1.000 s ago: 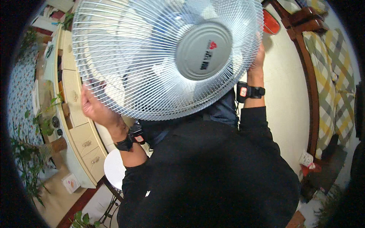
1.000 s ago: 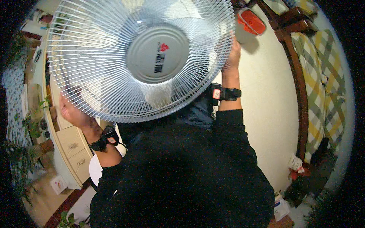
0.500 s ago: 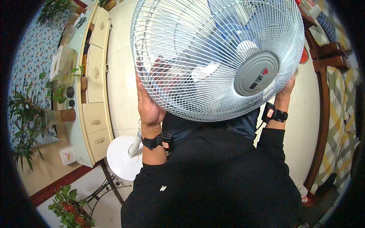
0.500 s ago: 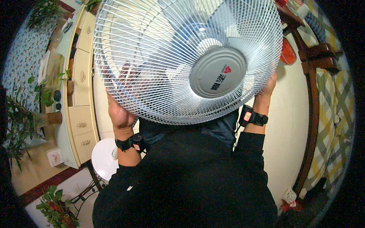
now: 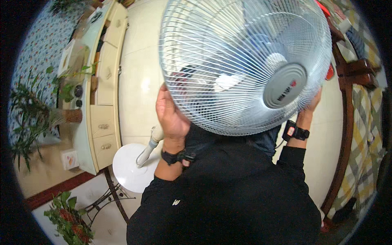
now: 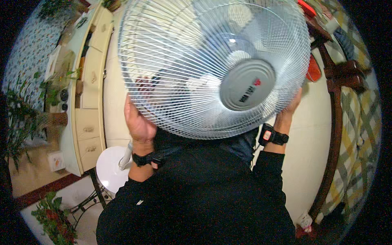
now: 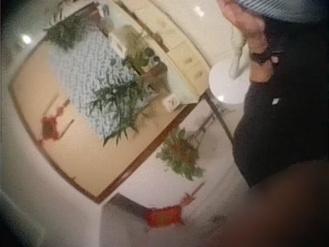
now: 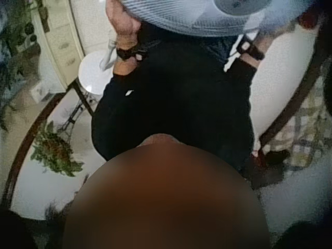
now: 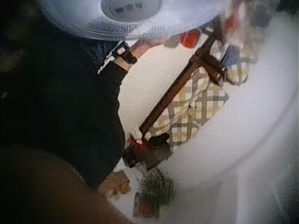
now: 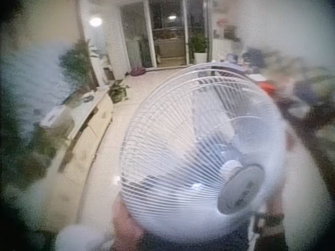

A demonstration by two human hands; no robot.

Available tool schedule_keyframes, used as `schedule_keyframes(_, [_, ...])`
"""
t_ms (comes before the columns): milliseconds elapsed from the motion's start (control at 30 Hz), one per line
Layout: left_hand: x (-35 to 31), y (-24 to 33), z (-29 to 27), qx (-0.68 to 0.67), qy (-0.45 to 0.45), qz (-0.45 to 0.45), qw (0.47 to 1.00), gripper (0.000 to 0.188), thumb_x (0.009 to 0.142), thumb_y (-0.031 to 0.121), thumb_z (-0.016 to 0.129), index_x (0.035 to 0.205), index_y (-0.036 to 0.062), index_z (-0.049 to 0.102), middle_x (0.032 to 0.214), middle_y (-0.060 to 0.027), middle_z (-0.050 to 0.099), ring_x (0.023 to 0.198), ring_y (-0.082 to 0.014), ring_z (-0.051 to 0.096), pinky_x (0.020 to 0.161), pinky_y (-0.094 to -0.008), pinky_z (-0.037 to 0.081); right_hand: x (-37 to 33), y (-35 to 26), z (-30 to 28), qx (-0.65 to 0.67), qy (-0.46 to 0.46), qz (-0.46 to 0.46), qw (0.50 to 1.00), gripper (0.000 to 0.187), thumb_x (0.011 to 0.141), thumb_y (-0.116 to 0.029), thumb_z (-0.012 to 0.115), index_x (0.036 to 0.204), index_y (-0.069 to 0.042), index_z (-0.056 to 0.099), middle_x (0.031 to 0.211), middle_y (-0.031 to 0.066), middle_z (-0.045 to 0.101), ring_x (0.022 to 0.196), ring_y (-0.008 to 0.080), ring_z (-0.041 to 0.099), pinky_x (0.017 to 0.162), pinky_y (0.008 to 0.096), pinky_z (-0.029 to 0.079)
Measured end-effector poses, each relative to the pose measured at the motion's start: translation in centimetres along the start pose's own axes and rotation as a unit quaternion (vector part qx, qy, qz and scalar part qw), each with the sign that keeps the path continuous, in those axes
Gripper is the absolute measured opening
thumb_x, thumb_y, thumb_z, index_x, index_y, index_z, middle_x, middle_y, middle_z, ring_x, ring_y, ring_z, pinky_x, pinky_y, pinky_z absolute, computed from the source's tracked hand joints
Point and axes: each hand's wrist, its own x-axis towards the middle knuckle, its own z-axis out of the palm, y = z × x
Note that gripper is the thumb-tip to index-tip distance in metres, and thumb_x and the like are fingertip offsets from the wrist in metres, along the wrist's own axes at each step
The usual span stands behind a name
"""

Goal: The person wipes the base of a standing fan with a cloth, then attaches the fan head and secures the front grille. They handle the fan head, grille, and base, and use a cloth to clean the base before assembly.

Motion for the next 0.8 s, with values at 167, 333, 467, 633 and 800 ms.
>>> schedule_keyframes(167, [0.4,-0.3,-1.8,-0.125,0.006,-0.114,0.986,0.045,0.111,0.028,0.047,0.151,0.0058,0.045,0.149,-0.0153,0.055,0.136,-0.0308,0.054,0.115,-0.0493,0.048,0.5,0.4,-0.6,-0.028,0.019,-0.006,0.999,0.036,0.109,-0.022,0.043,0.128,0.004,0.061,0.112,0.0132,0.07,0.096,0.0217,0.07,0.082,0.0347,0.059])
schedule_keyframes(333, [1.4,-0.9,-2.5,-0.155,-0.016,-0.156,0.975,0.049,0.107,0.037,0.055,0.143,0.0041,0.058,0.144,-0.0134,0.061,0.134,-0.0287,0.056,0.118,-0.0464,0.042,0.5,0.3,1.1,0.045,0.03,0.022,0.998,0.032,0.111,-0.018,0.048,0.132,0.002,0.06,0.111,0.0117,0.072,0.092,0.0205,0.072,0.08,0.0355,0.062])
schedule_keyframes(467, [1.4,-1.4,-2.4,-0.084,0.035,-0.073,0.993,0.041,0.108,0.03,0.057,0.139,0.0031,0.059,0.14,-0.0148,0.063,0.127,-0.0281,0.062,0.113,-0.0472,0.049,-0.2,-0.3,1.4,0.076,-0.017,0.047,0.996,0.033,0.112,-0.02,0.046,0.133,0.002,0.059,0.115,0.0096,0.07,0.094,0.019,0.071,0.082,0.0337,0.062])
schedule_keyframes(633, [0.5,-2.0,-2.1,-0.032,0.034,-0.003,0.999,0.041,0.111,0.02,0.049,0.148,0.0017,0.046,0.146,-0.0183,0.057,0.132,-0.0317,0.058,0.115,-0.0503,0.048,-0.4,-0.4,0.9,0.091,-0.012,0.092,0.991,0.036,0.112,-0.025,0.045,0.132,0.001,0.06,0.112,0.0076,0.07,0.094,0.0164,0.068,0.088,0.0331,0.059])
schedule_keyframes(800, [0.0,-2.3,-2.5,0.013,0.001,0.021,1.0,0.043,0.111,0.018,0.047,0.151,0.003,0.041,0.147,-0.0191,0.055,0.133,-0.0318,0.057,0.115,-0.05,0.047,-0.7,-0.6,0.5,0.105,-0.042,0.101,0.988,0.044,0.114,-0.027,0.036,0.142,0.001,0.054,0.134,0.0117,0.065,0.119,0.0226,0.064,0.107,0.0394,0.051])
